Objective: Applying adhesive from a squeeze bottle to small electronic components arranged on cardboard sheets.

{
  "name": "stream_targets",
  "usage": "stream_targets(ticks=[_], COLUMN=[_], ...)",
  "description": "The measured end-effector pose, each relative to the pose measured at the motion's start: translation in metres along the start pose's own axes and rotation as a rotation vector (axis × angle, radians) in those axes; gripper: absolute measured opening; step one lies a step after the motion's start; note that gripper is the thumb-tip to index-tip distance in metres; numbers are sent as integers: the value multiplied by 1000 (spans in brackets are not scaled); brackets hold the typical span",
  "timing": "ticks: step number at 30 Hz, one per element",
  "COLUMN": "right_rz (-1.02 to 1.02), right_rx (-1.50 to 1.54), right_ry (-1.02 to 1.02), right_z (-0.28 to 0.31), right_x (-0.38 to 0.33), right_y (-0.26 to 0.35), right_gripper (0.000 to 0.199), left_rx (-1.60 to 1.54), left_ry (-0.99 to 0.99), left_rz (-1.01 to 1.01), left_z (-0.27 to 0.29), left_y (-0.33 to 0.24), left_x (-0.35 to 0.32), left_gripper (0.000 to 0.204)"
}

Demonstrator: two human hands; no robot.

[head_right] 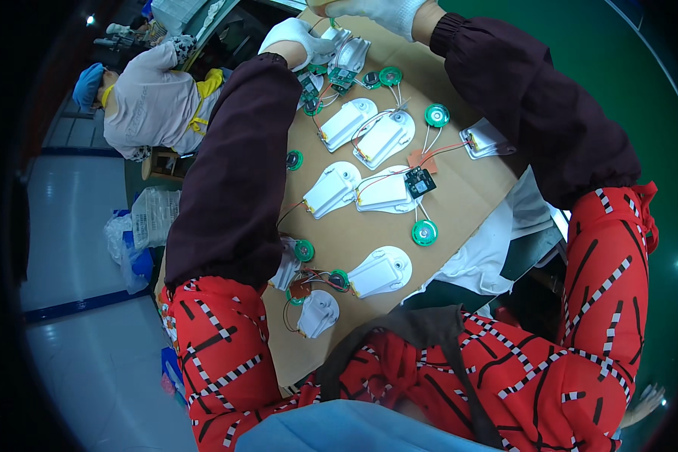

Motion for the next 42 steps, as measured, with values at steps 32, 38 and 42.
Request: stream_targets(ticks=[32,38,42], right_rz=[130,148,88], right_rx=[516,673,701], right_ry=[-28,-169,-116], right_z=[57,125,124], right_x=[-33,-70,-83], right_y=[7,10,6], right_gripper=[48,39,38], left_rx=[-16,-154,-129], left_ry=[-68,-196,-324], left_rz=[-7,-116,-228], left_z=[-3,12,11], left_y=[2,12,-7], left_x=[-12,-23,-49], left_gripper=[62,61,44])
Point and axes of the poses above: each hand's wrist, its own x-axis towards the middle knuckle, its own z-axis out of the back of the hand, y = z × x, the point moved 4 cm from there along x, towards the middle knuckle, and after that the axes turned 13 degrees about y, right-handed, at the moved point
